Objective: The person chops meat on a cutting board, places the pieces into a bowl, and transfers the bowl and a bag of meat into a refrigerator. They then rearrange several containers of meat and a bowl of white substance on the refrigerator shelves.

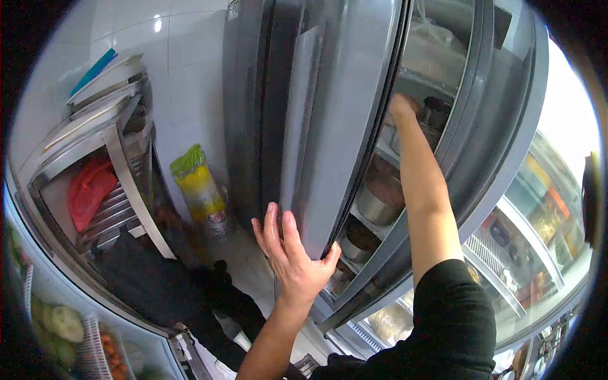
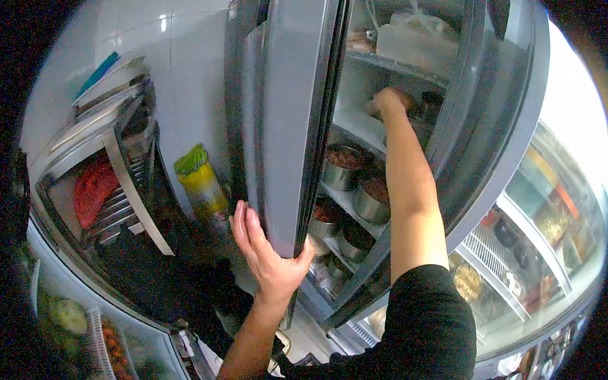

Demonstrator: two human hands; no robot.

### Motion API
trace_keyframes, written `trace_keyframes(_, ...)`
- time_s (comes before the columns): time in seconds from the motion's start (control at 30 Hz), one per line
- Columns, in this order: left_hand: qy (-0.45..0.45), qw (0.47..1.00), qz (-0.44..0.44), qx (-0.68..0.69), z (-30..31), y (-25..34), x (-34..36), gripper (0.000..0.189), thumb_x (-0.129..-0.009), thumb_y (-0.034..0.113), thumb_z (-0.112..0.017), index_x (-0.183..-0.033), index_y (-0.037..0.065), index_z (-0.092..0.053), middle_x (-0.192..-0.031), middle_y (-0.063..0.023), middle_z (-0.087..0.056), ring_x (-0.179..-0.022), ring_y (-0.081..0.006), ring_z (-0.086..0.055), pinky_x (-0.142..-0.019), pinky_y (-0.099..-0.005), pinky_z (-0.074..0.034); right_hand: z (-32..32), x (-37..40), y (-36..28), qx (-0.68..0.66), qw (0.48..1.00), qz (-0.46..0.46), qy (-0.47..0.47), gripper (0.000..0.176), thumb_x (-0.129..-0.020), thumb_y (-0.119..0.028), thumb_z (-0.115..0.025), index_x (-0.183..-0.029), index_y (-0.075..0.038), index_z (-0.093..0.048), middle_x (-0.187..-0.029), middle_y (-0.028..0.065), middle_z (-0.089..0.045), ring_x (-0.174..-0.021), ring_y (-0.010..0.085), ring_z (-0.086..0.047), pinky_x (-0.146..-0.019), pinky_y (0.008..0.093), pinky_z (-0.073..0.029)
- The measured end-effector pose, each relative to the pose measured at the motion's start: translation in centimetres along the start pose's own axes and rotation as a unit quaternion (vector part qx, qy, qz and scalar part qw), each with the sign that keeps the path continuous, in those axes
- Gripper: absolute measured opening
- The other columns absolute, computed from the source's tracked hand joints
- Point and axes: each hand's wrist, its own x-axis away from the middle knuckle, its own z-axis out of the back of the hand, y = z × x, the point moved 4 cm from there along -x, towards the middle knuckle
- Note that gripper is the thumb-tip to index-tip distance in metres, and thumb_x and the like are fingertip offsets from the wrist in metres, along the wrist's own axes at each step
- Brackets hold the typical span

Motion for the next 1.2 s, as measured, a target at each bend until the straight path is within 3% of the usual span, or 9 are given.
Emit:
trace_keyframes(0.17,-0.013,1.000,0.001,-0.007,0.1,0.0,-0.2,0.102,-0.070,0.016,-0.082,-0.152,-0.004,-0.025,-0.150,-0.0319,-0.032,-0.137,-0.0507,-0.036,-0.115,-0.0612,-0.031,-0.6,1.8,0.7,-0.036,0.998,0.044,0.006,0.050,-0.096,-0.052,-0.058,-0.128,-0.015,-0.068,-0.132,0.0156,-0.065,-0.121,0.0385,-0.062,-0.105,0.0494,-0.047)
trace_keyframes(0.3,-0.010,1.000,0.002,0.001,0.0,0.2,-0.1,0.103,-0.069,0.015,-0.083,-0.152,-0.003,-0.025,-0.150,-0.0321,-0.032,-0.137,-0.0506,-0.036,-0.115,-0.0609,-0.031,-0.9,0.5,1.5,-0.103,0.995,0.006,-0.011,0.050,-0.095,-0.050,-0.059,-0.128,-0.013,-0.067,-0.131,0.0168,-0.065,-0.120,0.0385,-0.063,-0.104,0.0492,-0.047)
trace_keyframes(0.9,-0.042,0.998,0.037,0.008,0.0,-1.0,0.3,0.115,-0.066,0.020,-0.087,-0.155,0.002,-0.016,-0.153,-0.0309,-0.025,-0.140,-0.0515,-0.030,-0.116,-0.0616,-0.027,-1.9,-10.1,5.5,-0.013,0.997,-0.065,-0.034,0.049,-0.094,-0.048,-0.061,-0.125,-0.011,-0.069,-0.130,0.0179,-0.066,-0.119,0.0380,-0.063,-0.103,0.0483,-0.048)
trace_keyframes(1.2,-0.041,0.998,0.036,0.006,-1.0,-0.3,1.1,0.117,-0.064,0.020,-0.087,-0.155,0.004,-0.015,-0.154,-0.0301,-0.025,-0.141,-0.0507,-0.029,-0.116,-0.0613,-0.026,-3.0,-10.5,5.9,-0.012,0.997,-0.062,-0.048,0.048,-0.093,-0.046,-0.061,-0.123,-0.011,-0.069,-0.129,0.0184,-0.066,-0.119,0.0377,-0.063,-0.102,0.0479,-0.049)
